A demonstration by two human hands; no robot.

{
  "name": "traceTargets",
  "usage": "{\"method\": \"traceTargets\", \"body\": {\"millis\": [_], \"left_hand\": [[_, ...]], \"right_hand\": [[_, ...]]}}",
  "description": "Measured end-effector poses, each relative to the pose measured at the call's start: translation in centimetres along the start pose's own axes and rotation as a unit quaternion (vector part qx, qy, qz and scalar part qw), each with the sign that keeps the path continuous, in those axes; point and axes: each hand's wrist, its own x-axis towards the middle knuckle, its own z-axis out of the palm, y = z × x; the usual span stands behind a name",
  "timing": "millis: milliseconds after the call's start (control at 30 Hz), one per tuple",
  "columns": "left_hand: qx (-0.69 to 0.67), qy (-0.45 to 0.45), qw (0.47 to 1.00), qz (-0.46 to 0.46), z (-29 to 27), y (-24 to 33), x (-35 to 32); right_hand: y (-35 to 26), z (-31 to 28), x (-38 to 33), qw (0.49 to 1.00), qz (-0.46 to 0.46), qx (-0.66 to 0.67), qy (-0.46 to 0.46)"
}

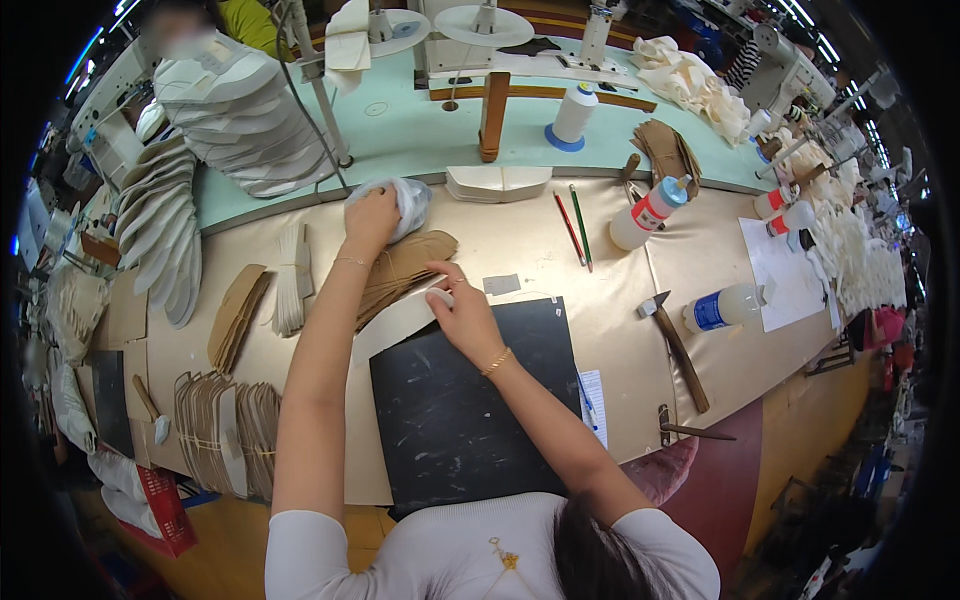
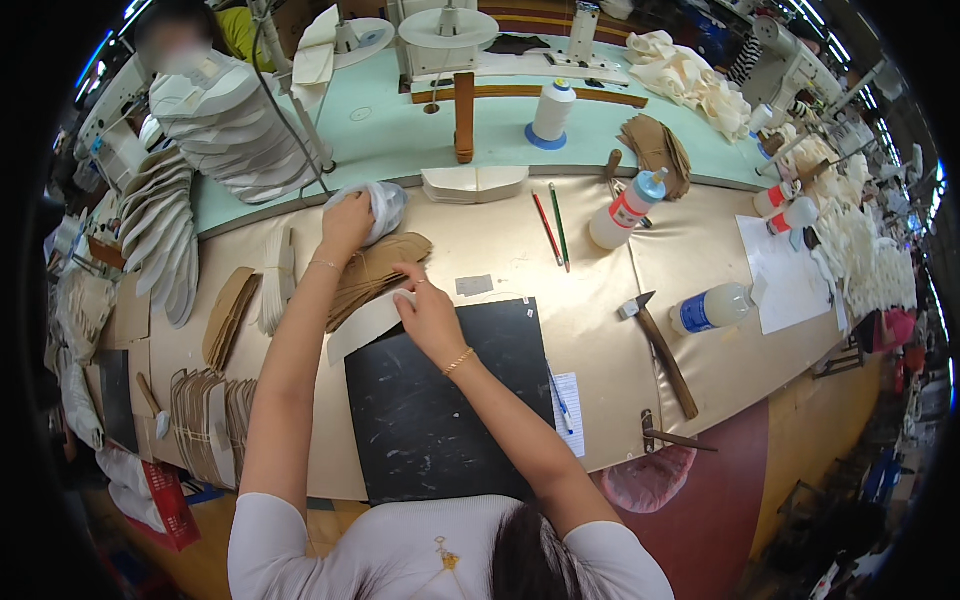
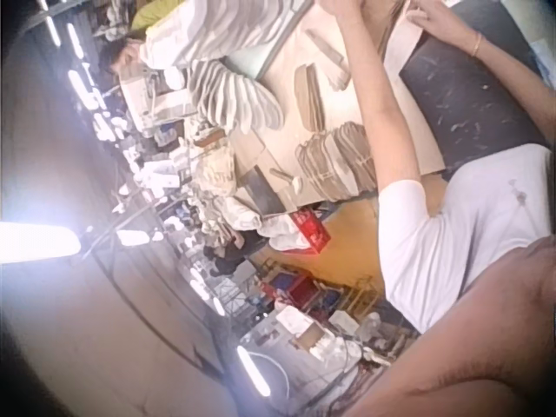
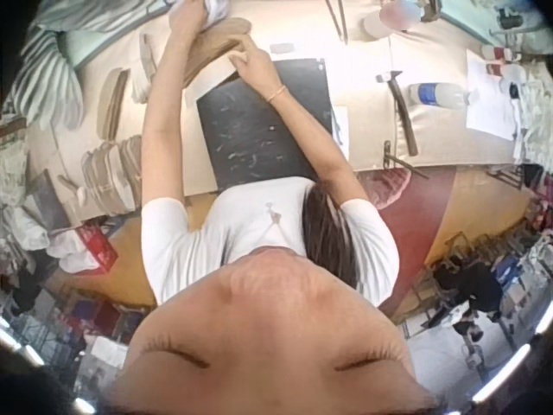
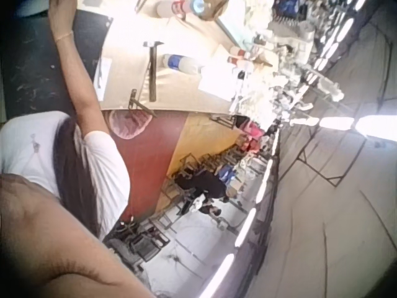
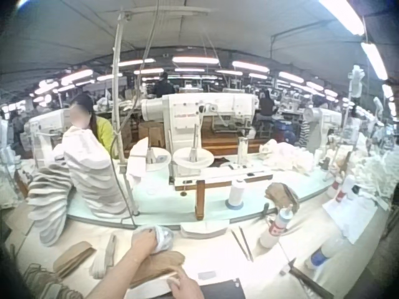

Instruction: The person assembles shoe parts by inserting small white foam pieces into curved cardboard inserts and stacking them on the table. The person also handles small white circular foam pieces, placing them on a black mat.

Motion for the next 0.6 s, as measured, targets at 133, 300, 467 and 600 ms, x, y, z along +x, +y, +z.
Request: {"method": "traceTargets", "body": {"millis": [133,300,467,600], "left_hand": [[-0.006,0.011,1.0,0.027,0.3,-1.2,0.3],[-0.046,-0.015,0.999,0.007,-2.7,-1.6,-0.3],[-0.1,-0.052,0.994,0.012,-6.2,-2.4,-0.2],[-0.186,-0.115,0.976,-0.016,-8.3,-3.2,0.0]], "right_hand": [[0.5,-7.1,-3.5,0.996,0.004,-0.014,0.094],[5.3,-18.2,-9.5,0.953,0.088,0.141,0.254],[8.6,-22.0,-12.7,0.939,0.119,-0.026,0.321],[7.4,-21.0,-12.4,0.913,0.055,-0.236,0.329]]}}
